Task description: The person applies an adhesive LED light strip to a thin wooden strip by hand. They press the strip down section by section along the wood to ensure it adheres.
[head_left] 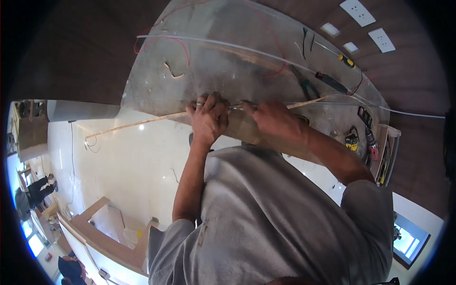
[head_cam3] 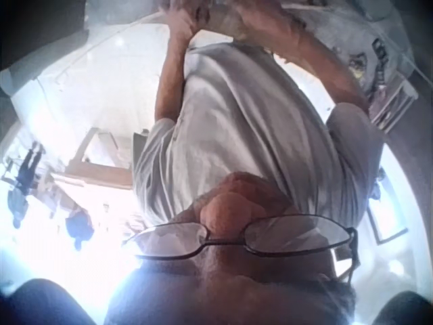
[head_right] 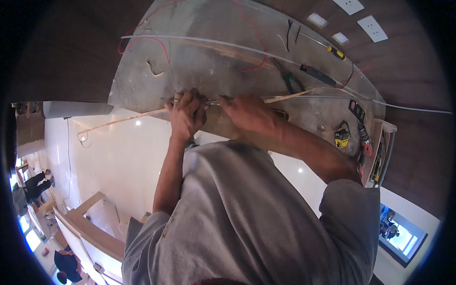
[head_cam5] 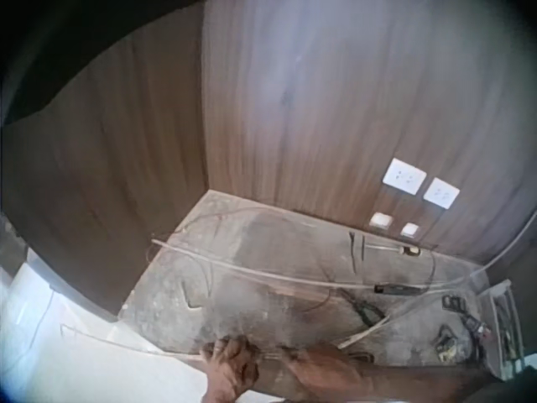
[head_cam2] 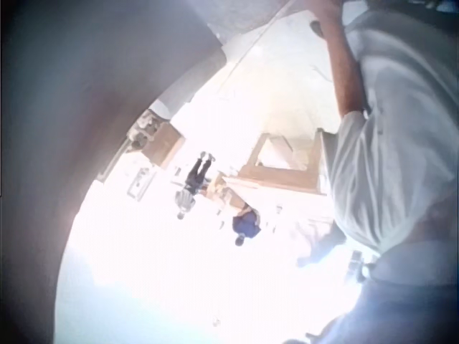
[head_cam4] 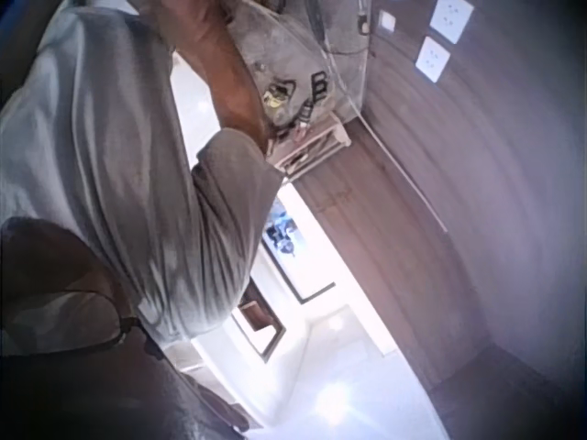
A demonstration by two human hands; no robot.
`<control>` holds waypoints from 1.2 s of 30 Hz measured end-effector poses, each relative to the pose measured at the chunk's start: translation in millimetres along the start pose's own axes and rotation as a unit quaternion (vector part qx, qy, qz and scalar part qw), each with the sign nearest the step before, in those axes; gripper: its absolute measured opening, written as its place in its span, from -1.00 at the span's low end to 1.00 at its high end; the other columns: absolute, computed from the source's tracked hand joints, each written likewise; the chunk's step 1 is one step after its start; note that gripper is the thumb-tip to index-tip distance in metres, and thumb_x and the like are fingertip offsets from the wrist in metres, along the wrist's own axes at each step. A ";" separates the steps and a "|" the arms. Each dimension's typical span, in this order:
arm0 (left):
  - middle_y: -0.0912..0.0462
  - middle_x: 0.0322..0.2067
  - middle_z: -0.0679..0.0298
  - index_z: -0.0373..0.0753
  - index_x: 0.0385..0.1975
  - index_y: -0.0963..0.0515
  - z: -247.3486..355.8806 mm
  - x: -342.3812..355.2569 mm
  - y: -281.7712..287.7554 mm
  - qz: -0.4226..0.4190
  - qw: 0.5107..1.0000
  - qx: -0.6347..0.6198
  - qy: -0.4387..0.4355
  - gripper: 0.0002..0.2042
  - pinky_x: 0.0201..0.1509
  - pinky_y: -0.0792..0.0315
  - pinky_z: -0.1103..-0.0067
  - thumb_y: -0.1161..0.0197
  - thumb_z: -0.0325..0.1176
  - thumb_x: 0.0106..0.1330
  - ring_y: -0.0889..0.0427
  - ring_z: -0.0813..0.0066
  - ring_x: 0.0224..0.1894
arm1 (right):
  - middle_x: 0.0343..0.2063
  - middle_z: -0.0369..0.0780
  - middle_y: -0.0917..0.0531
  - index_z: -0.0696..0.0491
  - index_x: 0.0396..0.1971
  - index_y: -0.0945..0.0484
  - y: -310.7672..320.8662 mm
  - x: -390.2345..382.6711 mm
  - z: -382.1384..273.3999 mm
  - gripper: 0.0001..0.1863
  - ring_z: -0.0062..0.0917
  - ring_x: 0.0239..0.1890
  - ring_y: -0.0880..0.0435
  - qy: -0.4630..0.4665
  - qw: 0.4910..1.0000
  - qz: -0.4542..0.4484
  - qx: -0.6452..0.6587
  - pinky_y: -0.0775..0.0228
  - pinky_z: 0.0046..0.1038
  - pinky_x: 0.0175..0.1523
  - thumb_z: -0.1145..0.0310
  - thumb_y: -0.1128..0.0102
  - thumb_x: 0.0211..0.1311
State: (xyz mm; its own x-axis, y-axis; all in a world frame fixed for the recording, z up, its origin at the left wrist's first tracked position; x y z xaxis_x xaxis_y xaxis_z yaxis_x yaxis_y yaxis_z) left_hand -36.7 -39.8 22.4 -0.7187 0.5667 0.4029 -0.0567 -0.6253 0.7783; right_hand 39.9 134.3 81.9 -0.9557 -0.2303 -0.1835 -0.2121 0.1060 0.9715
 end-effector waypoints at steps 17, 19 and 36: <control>-0.72 -0.05 0.52 0.06 -0.24 -0.78 3.9 2.7 4.0 0.003 1.000 -0.012 -0.001 -0.80 0.11 -0.27 0.14 -0.55 -0.21 0.13 -0.64 0.34 0.02 | -0.11 0.02 -0.83 0.01 0.55 -0.39 -32.2 -27.5 18.5 -0.21 -0.05 -0.23 -0.85 -0.022 1.000 -0.003 -0.012 -0.71 -0.04 -0.11 0.50 -0.17 0.23; -0.72 -0.04 0.52 0.06 -0.23 -0.78 4.0 2.0 3.7 -0.005 1.000 -0.008 -0.001 -0.80 0.11 -0.27 0.14 -0.55 -0.19 0.14 -0.63 0.34 0.02 | -0.14 0.03 -0.82 0.01 0.54 -0.40 -23.6 -25.8 14.2 -0.21 -0.06 -0.24 -0.85 -0.024 1.000 -0.004 -0.003 -0.70 -0.04 -0.13 0.50 -0.17 0.23; -0.69 -0.04 0.50 0.06 -0.23 -0.75 3.1 2.1 0.8 0.011 1.000 0.012 -0.012 -0.78 0.15 -0.27 0.07 -0.54 -0.16 0.13 -0.62 0.28 0.09 | -0.46 -0.06 -0.79 0.13 0.34 -0.58 -1.8 -13.0 10.0 -0.43 -0.12 -0.38 -0.83 -0.018 1.000 0.010 -0.006 -0.64 -0.08 -0.30 0.46 -0.20 0.30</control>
Point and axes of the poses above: each hand's wrist, its own x-axis towards the middle knuckle, its own y-axis out of the back of the hand, z = x × y, the point moved 5 cm from there along x, towards the middle knuckle
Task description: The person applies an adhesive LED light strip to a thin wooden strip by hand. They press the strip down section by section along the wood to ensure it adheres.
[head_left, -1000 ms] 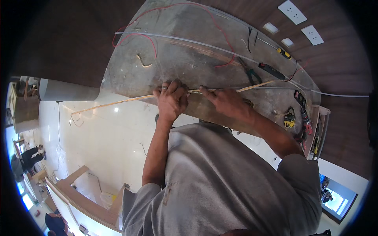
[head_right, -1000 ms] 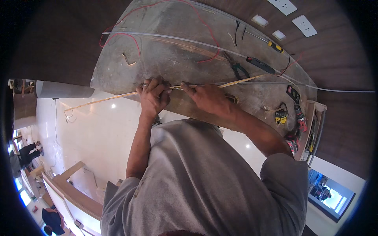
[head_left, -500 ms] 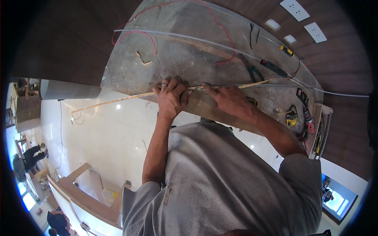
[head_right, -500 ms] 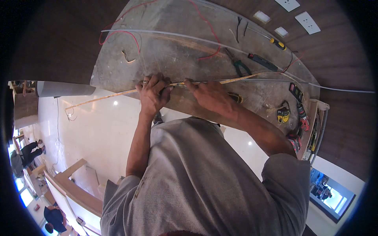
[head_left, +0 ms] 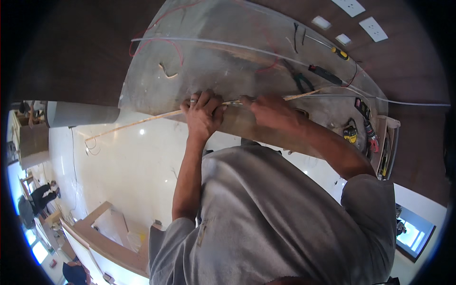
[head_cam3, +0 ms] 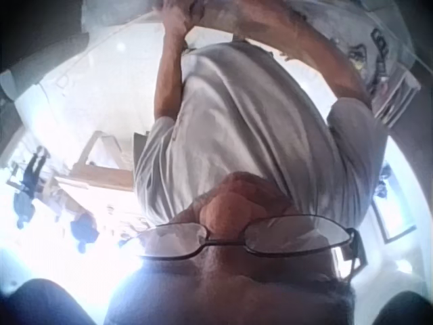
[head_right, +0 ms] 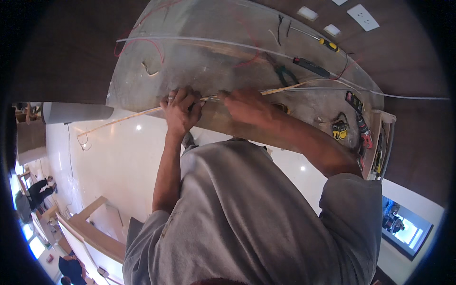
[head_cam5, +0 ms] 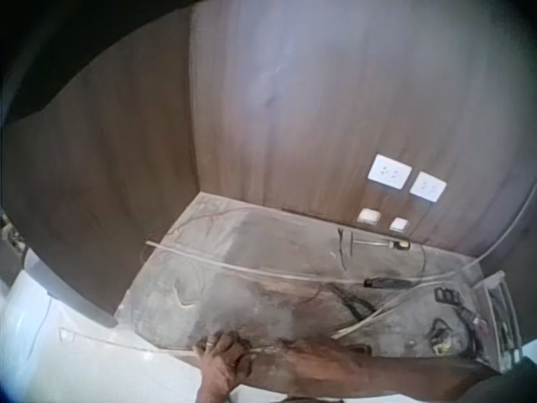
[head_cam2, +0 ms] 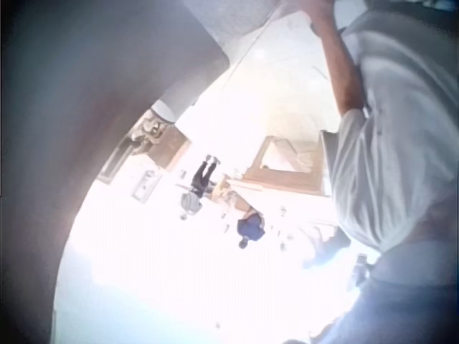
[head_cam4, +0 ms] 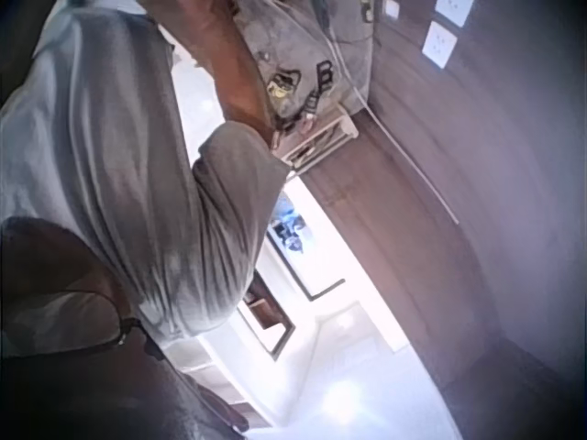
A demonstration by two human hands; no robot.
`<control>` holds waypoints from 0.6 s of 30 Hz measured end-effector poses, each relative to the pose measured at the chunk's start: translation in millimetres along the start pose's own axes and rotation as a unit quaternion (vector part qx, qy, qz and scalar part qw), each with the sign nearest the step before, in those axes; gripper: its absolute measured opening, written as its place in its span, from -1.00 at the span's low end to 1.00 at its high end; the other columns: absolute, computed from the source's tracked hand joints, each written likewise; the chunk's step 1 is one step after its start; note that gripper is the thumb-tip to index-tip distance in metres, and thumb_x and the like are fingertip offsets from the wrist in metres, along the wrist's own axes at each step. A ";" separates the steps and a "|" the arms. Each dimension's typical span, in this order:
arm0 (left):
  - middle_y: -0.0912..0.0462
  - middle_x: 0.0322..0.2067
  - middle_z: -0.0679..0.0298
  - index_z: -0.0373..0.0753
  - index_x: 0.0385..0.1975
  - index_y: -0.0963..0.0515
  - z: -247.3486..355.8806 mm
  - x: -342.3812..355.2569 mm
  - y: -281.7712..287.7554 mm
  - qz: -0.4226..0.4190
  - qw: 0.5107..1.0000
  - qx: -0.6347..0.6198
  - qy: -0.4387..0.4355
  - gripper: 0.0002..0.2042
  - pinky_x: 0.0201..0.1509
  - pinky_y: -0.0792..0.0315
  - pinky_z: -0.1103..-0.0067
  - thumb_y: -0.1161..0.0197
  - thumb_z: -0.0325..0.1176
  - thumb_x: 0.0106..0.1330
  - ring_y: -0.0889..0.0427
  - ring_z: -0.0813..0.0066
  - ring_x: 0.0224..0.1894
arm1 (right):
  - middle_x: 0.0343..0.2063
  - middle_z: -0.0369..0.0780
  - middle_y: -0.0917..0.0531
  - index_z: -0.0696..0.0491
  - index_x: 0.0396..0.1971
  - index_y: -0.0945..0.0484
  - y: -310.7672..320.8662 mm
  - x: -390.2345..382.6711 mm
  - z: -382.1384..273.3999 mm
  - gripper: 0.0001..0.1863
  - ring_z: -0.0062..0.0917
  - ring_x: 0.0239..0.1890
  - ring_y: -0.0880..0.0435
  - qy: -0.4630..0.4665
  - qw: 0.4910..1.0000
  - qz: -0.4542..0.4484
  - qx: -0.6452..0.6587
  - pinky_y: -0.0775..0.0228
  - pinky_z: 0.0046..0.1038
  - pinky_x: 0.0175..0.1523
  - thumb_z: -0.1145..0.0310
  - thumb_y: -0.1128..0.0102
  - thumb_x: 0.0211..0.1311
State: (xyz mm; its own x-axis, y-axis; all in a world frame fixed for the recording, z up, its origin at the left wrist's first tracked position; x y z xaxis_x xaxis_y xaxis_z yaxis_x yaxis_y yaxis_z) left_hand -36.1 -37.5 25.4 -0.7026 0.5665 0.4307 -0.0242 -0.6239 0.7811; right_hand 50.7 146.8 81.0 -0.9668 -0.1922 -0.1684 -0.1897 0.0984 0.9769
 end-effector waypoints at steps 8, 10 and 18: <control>-0.69 -0.02 0.46 0.07 -0.16 -0.74 13.8 0.1 -12.7 -0.019 0.999 -0.037 -0.014 -0.74 0.18 -0.30 0.10 -0.51 -0.25 0.12 -0.61 0.26 0.12 | -0.52 0.01 -0.74 0.01 0.46 -0.51 -16.0 -6.8 3.7 -0.27 -0.09 -0.45 -0.79 -0.003 0.999 -0.029 0.013 -0.60 -0.03 -0.31 0.53 -0.19 0.20; -0.69 -0.03 0.46 0.07 -0.16 -0.74 11.6 -1.4 -17.8 -0.006 0.999 -0.038 -0.028 -0.74 0.18 -0.30 0.11 -0.51 -0.29 0.11 -0.61 0.25 0.11 | -0.51 0.00 -0.74 0.00 0.48 -0.48 -16.7 -11.0 5.7 -0.25 -0.08 -0.45 -0.78 -0.008 0.999 -0.030 0.015 -0.60 -0.02 -0.30 0.52 -0.19 0.20; -0.69 -0.05 0.48 0.06 -0.21 -0.74 14.6 2.0 -15.3 -0.003 0.999 -0.051 -0.016 -0.77 0.14 -0.29 0.14 -0.50 -0.33 0.11 -0.61 0.26 0.06 | -0.29 0.03 -0.82 -0.01 0.55 -0.39 -21.8 -16.7 7.1 -0.21 -0.02 -0.29 -0.83 -0.037 0.999 -0.025 -0.007 -0.69 0.00 -0.12 0.52 -0.16 0.23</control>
Point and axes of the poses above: each hand's wrist, its own x-axis towards the middle knuckle, its own y-axis out of the back of the hand, z = x × y, the point moved 5 cm from there along x, towards the middle knuckle
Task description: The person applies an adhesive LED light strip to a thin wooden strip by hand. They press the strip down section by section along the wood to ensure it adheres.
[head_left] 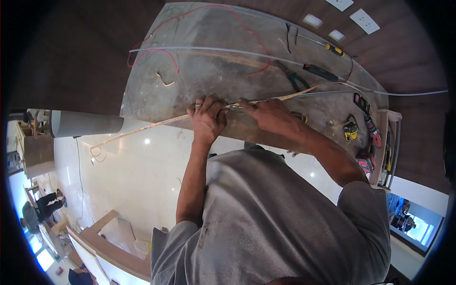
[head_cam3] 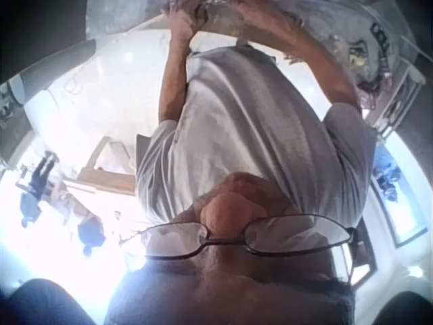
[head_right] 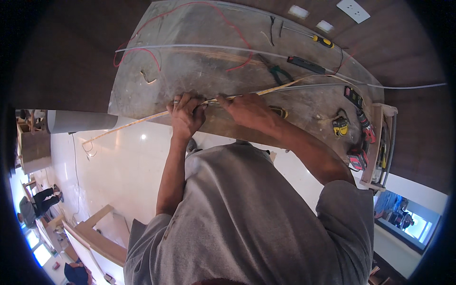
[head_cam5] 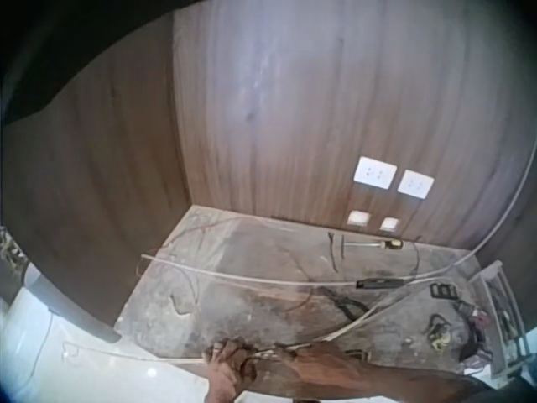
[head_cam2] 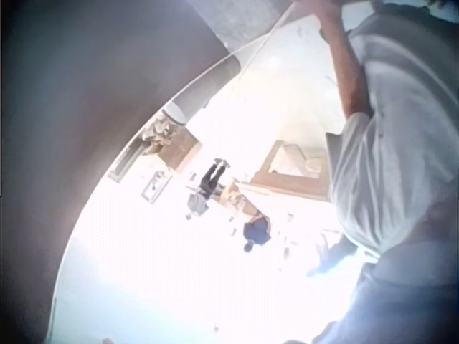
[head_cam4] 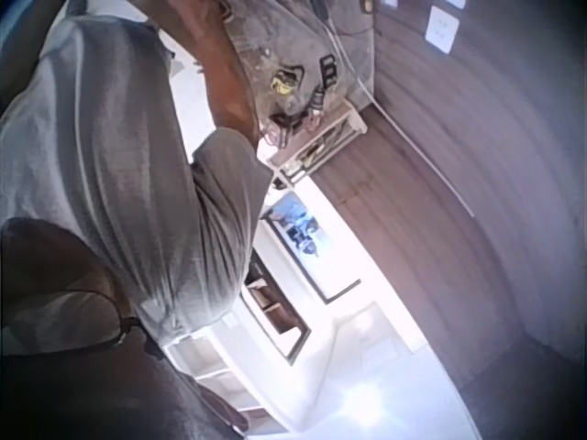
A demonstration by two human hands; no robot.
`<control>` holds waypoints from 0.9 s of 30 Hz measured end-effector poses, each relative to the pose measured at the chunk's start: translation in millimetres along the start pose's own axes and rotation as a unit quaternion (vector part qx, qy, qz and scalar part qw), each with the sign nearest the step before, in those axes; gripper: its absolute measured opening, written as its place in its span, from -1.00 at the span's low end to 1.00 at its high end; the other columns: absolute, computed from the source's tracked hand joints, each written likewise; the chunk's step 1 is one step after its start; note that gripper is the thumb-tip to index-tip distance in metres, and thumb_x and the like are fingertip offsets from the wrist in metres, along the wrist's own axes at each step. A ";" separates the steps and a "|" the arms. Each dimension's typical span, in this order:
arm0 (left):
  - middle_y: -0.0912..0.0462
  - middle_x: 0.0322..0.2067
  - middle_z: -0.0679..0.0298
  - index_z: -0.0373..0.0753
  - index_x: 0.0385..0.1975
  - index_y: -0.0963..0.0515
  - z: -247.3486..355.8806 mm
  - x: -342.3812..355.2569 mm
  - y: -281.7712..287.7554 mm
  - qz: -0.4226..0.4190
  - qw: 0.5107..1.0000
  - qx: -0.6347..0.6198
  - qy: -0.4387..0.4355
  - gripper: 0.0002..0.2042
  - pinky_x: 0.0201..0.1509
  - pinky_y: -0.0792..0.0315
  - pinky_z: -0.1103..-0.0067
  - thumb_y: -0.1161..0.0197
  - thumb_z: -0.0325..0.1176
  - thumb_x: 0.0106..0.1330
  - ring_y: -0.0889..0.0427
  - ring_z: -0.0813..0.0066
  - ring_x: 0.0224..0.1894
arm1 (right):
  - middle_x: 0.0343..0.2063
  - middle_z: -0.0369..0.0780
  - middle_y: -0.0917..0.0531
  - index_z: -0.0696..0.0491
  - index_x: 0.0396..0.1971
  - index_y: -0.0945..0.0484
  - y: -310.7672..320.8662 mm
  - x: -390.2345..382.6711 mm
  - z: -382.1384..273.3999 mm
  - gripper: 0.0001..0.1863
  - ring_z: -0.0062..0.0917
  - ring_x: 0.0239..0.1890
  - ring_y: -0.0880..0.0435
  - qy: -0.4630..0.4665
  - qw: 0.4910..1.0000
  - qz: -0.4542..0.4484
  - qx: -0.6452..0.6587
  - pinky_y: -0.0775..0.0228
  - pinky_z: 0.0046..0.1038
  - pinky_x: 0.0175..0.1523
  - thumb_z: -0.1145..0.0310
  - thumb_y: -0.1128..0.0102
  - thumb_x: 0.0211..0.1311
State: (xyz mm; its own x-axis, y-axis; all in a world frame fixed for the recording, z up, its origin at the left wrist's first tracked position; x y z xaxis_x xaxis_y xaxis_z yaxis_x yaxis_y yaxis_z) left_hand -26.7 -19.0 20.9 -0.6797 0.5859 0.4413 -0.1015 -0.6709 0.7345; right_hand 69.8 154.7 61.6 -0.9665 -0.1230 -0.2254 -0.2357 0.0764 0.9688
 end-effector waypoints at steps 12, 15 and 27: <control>-0.71 0.00 0.49 0.05 -0.21 -0.75 -1.3 -0.6 0.6 -0.004 1.000 -0.015 0.024 -0.76 0.12 -0.27 0.17 -0.49 -0.34 0.09 -0.61 0.28 0.04 | -0.31 0.03 -0.81 0.10 0.36 -0.58 21.9 14.6 -3.8 -0.39 -0.06 -0.20 -0.84 -0.016 0.997 -0.063 0.048 -0.68 0.00 -0.08 0.52 -0.18 0.24; -0.70 0.01 0.49 0.05 -0.23 -0.75 0.1 0.4 2.5 -0.014 1.000 -0.007 0.022 -0.77 0.13 -0.27 0.18 -0.48 -0.33 0.09 -0.60 0.28 0.05 | -0.38 0.02 -0.79 0.13 0.31 -0.59 24.8 18.9 -3.2 -0.42 0.00 -0.26 -0.83 0.012 0.997 -0.044 0.055 -0.67 0.01 -0.14 0.52 -0.19 0.23; -0.72 -0.02 0.48 0.06 -0.21 -0.77 2.6 -0.5 0.8 -0.005 1.000 0.024 0.014 -0.78 0.15 -0.30 0.11 -0.48 -0.28 0.12 -0.64 0.26 0.07 | -0.43 0.06 -0.77 0.10 0.39 -0.53 21.3 11.1 5.6 -0.30 -0.01 -0.34 -0.81 0.049 0.997 -0.065 0.014 -0.64 0.00 -0.21 0.53 -0.23 0.15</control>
Point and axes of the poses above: each hand's wrist, its own x-axis towards the middle knuckle, its own y-axis out of the back of the hand, z = x × y, the point moved 5 cm from there along x, towards the middle knuckle
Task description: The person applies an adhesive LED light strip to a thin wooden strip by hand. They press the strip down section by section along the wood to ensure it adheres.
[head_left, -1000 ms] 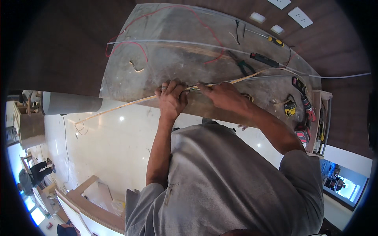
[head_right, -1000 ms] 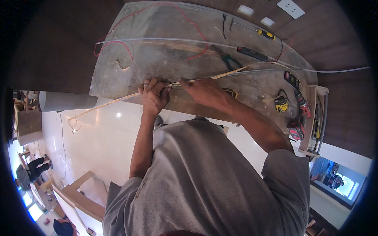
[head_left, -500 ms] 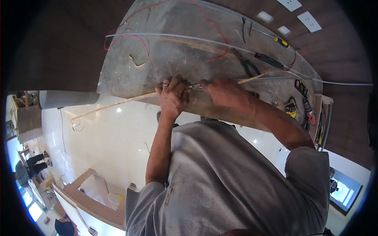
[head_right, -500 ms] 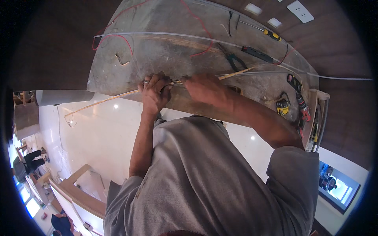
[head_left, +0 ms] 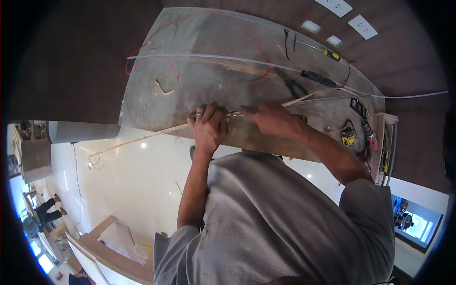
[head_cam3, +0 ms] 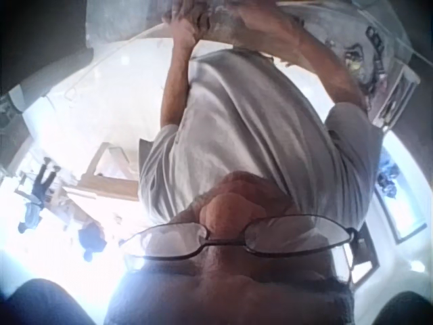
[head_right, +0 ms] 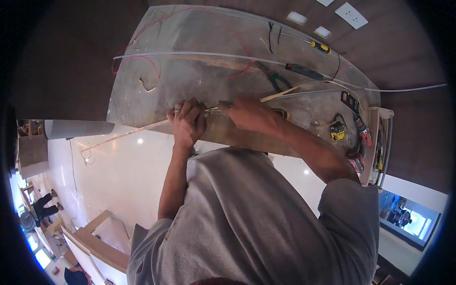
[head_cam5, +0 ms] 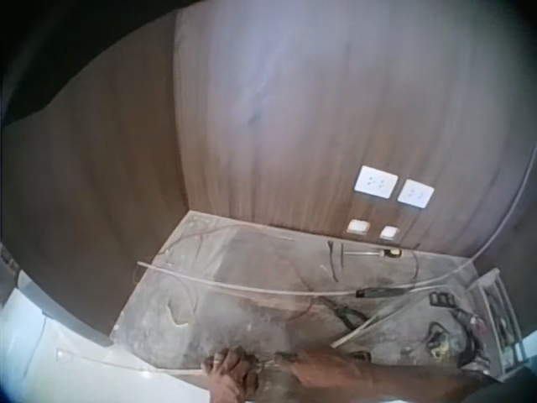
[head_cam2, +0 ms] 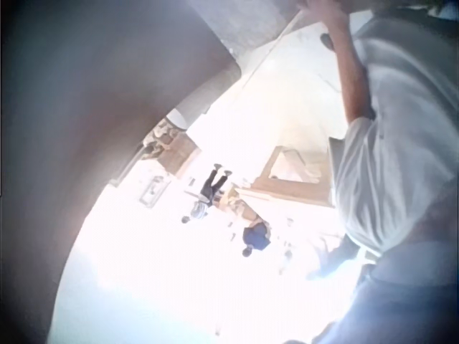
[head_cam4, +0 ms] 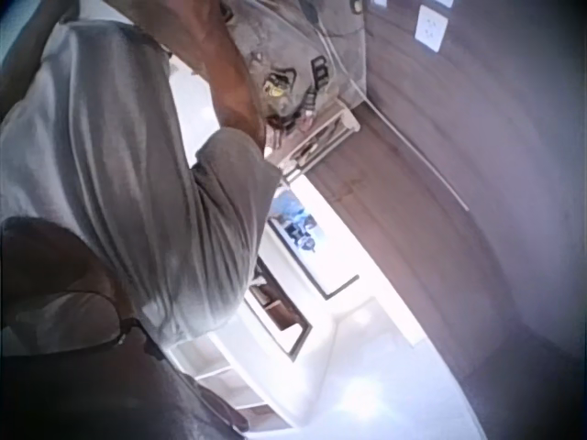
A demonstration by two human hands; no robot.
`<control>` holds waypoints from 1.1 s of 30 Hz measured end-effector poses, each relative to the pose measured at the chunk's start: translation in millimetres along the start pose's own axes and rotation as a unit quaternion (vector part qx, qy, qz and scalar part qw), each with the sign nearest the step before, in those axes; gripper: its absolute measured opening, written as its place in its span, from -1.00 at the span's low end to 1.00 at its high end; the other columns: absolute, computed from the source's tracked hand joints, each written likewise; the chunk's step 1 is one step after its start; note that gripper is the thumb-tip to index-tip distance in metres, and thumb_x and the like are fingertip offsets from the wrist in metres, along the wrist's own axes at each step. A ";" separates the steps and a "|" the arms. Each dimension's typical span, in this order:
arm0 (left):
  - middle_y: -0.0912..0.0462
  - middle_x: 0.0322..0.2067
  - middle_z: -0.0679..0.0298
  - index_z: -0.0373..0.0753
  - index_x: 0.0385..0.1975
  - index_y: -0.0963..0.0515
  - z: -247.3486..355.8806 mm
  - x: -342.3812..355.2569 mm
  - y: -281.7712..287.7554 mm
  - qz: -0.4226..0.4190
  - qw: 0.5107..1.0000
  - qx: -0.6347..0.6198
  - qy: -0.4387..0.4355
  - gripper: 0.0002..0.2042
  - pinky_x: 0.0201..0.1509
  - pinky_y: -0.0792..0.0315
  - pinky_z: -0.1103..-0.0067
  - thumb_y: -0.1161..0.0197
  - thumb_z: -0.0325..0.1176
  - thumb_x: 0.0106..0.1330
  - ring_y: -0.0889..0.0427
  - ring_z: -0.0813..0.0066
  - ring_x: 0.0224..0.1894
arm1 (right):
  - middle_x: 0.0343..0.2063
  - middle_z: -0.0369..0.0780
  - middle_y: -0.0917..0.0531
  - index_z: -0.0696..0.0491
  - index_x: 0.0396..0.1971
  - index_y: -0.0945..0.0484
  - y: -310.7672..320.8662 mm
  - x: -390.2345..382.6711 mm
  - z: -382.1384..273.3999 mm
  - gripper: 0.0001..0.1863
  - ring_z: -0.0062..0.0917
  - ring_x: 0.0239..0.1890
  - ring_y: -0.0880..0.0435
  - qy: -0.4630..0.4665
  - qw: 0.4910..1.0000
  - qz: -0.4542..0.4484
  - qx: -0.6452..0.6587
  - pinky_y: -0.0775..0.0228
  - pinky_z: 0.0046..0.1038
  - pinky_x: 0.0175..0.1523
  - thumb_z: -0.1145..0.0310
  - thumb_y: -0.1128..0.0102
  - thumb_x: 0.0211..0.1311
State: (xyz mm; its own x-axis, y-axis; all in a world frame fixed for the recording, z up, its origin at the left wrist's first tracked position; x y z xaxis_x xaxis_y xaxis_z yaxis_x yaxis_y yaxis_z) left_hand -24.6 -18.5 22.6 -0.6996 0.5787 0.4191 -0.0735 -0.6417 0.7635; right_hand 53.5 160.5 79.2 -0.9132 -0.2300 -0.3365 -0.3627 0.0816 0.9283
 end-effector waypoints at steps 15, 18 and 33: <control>-0.67 0.03 0.42 0.10 -0.09 -0.75 18.5 9.7 4.4 -0.017 0.999 -0.029 -0.015 -0.72 0.18 -0.26 0.08 -0.46 -0.24 0.17 -0.59 0.21 0.08 | -0.26 0.03 -0.81 -0.04 0.56 -0.37 -8.2 -16.7 8.9 -0.17 -0.05 -0.26 -0.83 -0.080 0.996 -0.032 0.010 -0.68 -0.02 -0.13 0.55 -0.13 0.20; -0.71 0.05 0.47 0.16 -0.07 -0.78 14.4 5.0 -4.8 -0.034 0.999 0.026 -0.016 -0.71 0.16 -0.29 0.06 -0.49 -0.24 0.18 -0.61 0.23 0.10 | -0.31 0.03 -0.81 -0.06 0.57 -0.37 -7.1 -15.1 9.6 -0.16 -0.05 -0.29 -0.83 -0.063 0.997 -0.020 0.029 -0.67 -0.01 -0.15 0.53 -0.15 0.18; -0.75 0.06 0.54 0.04 -0.14 -0.77 16.8 12.0 -16.0 -0.055 0.997 0.008 -0.052 -0.68 0.16 -0.31 0.15 -0.46 -0.39 0.05 -0.64 0.32 0.11 | -0.34 0.03 -0.81 0.22 0.37 -0.53 12.9 -14.2 -0.8 -0.37 -0.09 -0.28 -0.85 -0.035 0.999 0.006 0.034 -0.68 -0.03 -0.19 0.50 -0.17 0.24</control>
State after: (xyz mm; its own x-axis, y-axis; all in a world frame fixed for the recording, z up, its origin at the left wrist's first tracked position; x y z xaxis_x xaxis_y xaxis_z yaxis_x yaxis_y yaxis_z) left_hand -19.9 7.1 23.7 -0.6104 0.6951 0.3799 -0.1348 -0.5638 0.8148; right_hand 61.9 164.1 96.1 -0.9276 -0.1607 -0.3371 -0.3606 0.1508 0.9204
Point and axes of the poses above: each hand's wrist, its own x-axis towards the middle knuckle, its own y-axis out of the back of the hand, z = x × y, the point moved 5 cm from there along x, towards the middle knuckle
